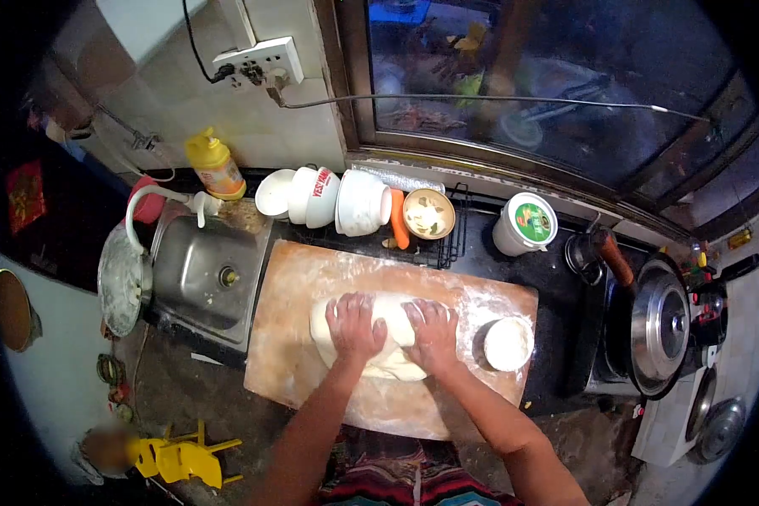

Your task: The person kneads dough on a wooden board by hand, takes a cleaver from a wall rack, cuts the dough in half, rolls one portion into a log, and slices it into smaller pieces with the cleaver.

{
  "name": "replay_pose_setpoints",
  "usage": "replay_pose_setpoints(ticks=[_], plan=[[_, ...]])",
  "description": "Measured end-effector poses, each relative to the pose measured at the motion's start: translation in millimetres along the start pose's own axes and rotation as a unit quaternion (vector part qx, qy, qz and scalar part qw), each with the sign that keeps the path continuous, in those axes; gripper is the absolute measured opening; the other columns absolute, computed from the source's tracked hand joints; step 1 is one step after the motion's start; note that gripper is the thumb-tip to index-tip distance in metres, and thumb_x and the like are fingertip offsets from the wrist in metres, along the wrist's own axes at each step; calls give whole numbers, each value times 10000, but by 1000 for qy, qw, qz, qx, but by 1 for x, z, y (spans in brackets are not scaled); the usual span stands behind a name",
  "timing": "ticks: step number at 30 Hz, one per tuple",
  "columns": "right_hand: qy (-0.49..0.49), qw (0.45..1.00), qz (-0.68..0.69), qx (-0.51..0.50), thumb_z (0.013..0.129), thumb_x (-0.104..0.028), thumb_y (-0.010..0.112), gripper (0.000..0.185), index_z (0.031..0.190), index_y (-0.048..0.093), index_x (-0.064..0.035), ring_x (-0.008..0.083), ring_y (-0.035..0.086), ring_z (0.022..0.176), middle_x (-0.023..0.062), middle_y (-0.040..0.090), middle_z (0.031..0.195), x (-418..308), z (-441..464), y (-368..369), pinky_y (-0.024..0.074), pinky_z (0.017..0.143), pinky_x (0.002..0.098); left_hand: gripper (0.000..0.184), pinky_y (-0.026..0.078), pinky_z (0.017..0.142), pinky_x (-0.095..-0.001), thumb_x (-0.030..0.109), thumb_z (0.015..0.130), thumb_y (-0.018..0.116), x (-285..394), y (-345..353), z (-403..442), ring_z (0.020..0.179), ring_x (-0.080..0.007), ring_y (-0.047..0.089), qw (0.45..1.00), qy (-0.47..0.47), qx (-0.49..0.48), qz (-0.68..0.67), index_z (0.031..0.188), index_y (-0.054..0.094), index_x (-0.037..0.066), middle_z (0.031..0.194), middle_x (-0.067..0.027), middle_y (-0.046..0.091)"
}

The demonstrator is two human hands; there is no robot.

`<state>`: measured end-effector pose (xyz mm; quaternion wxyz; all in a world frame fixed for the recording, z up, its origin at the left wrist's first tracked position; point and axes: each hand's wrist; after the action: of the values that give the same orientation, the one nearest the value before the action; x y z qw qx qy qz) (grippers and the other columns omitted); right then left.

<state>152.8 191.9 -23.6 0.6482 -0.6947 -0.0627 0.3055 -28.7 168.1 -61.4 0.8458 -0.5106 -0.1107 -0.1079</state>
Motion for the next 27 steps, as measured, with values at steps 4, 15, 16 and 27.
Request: replay_pose_setpoints(ticks=[4, 15, 16, 27], plan=[[64, 998, -9, 2, 669, -349, 823, 778, 1341, 520, -96, 339, 464, 1214, 132, 541, 1280, 3, 47, 1, 313, 998, 563, 311, 400, 901, -503, 289, 807, 583, -29, 30, 57, 946, -320, 587, 999, 22, 15, -24, 981, 641, 38, 956, -144, 637], [84, 993, -15, 76, 796, -460, 714, 671, 1316, 543, -72, 325, 499, 1193, 161, 565, 1222, 3, 53, 13, 344, 1015, 552, 389, 492, 679, -478, 339, 996, 438, -35, 24, 94, 756, -329, 665, 995, 18, -97, 24, 806, 645, 70, 779, -142, 671], [69, 994, -27, 78, 809, -436, 708, 671, 1339, 524, -69, 332, 479, 1233, 172, 549, 1264, -6, 32, 6, 320, 1052, 565, 402, 495, 688, -484, 350, 997, 435, -30, 9, 89, 763, -336, 667, 994, 29, -109, 7, 821, 653, 63, 791, -149, 674], [-47, 998, 40, -23, 808, -319, 707, 620, 1369, 513, -138, 402, 440, 1298, 201, 494, 1384, -50, -127, -50, 301, 1089, 552, 502, 188, 1131, -587, 379, 909, 524, 35, -80, -75, 1340, -365, 407, 995, -9, -98, -21, 1299, 577, 67, 1318, -181, 551]])
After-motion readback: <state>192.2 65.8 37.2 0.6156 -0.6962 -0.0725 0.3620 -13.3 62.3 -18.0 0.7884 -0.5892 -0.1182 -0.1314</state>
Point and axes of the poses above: each hand's wrist, its own z-axis towards the middle knuckle, its own y-axis out of the palm, x = y × z
